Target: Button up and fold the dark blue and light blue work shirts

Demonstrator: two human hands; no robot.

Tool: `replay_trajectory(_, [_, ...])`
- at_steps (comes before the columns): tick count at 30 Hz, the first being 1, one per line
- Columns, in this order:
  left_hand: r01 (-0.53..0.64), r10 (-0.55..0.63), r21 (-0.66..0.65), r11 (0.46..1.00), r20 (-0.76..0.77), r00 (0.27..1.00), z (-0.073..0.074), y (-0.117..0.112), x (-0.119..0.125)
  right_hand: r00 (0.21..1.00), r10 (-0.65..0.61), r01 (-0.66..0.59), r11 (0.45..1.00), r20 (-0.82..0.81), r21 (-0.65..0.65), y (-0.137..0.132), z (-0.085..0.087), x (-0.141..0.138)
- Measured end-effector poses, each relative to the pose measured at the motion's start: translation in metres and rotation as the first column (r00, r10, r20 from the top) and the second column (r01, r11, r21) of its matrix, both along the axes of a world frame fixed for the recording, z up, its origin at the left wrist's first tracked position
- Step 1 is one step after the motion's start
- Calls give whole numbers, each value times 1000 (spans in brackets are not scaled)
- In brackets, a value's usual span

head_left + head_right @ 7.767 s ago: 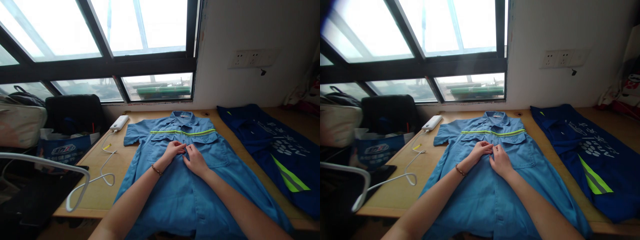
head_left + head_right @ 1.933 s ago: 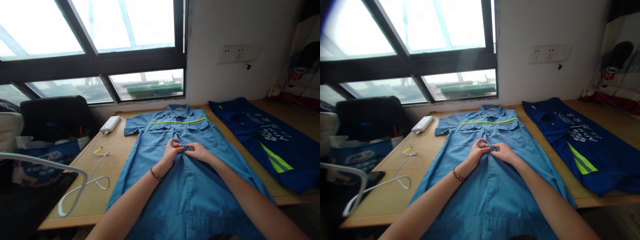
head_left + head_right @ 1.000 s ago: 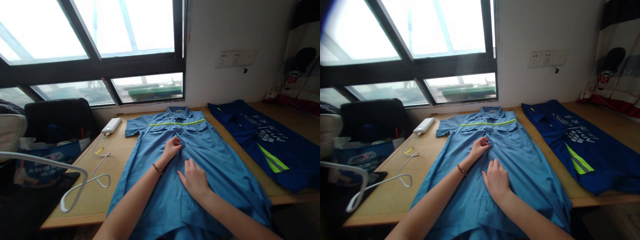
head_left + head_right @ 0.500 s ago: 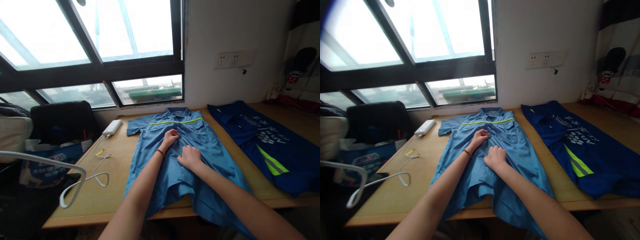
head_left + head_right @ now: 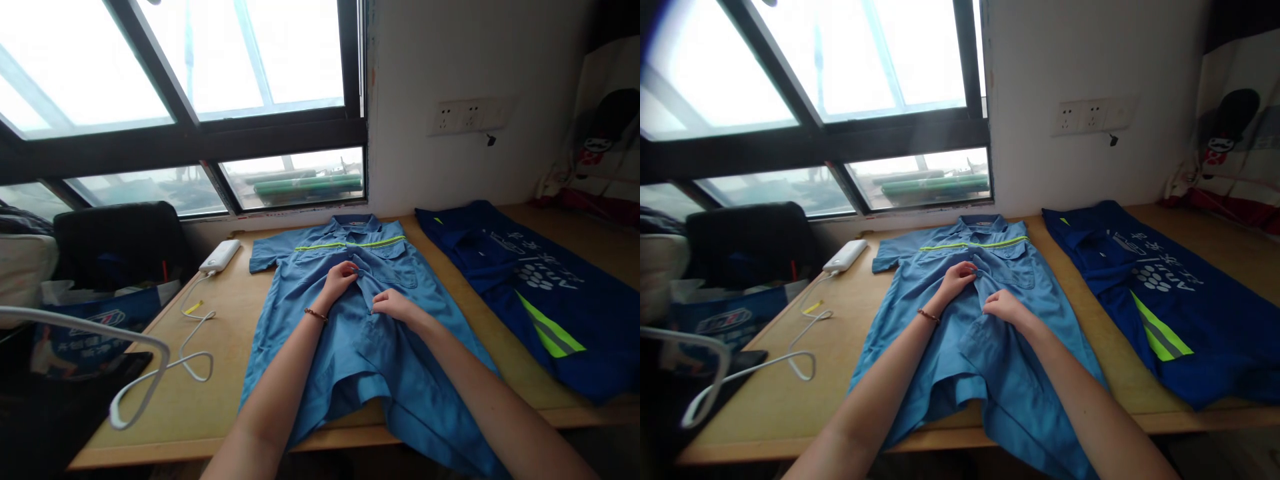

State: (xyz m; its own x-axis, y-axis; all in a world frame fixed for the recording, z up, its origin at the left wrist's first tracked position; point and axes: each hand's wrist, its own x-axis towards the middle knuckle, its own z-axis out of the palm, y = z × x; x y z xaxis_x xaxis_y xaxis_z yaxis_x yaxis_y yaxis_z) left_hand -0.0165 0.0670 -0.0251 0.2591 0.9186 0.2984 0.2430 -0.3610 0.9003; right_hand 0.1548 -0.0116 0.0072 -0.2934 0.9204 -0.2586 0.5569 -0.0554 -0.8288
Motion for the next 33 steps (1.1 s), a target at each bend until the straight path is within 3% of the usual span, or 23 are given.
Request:
replay_trajectory(7, [-51, 52, 7, 999, -36, 998, -10, 3, 4, 948, 70, -120, 983, -312, -142, -3, 3, 8])
replay_trajectory(11, [-77, 75, -32, 997, -57, 996, -14, -3, 4, 905, -100, -65, 928, -413, -367, 0, 2, 16])
replay_trajectory(15, [-3, -8, -125, 992, -86, 996, -3, -33, 0, 857, -209, -10, 907, -471, -420, 5, 1, 26])
replay_trajectory(18, [-76, 67, -28, 997, -253, 965, 9, -67, 2, 839, -159, -81, 909, -520, -409, 5, 0, 31])
replay_trajectory(21, [-5, 15, 28, 1000, -367, 930, 13, -95, 10, 845, -87, -140, 916, -527, -375, 5, -1, 33])
replay_trajectory(26, [-6, 12, 17, 1000, -396, 918, 8, -106, 17, 867, -27, -175, 919, -498, -354, 3, 2, 33])
replay_trajectory(29, [-21, 2, -55, 998, -332, 943, 6, -103, 15, 886, -30, -146, 929, -463, -340, 0, 4, 30])
replay_trajectory(31, [-11, -38, -220, 976, -219, 975, 6, -103, 13, 898, -26, -131, 937, -440, -324, -2, 4, 27])
replay_trajectory(33, [46, -86, -440, 897, -71, 994, 7, -102, 11, 905, -14, -133, 940, -426, -313, -4, 4, 25])
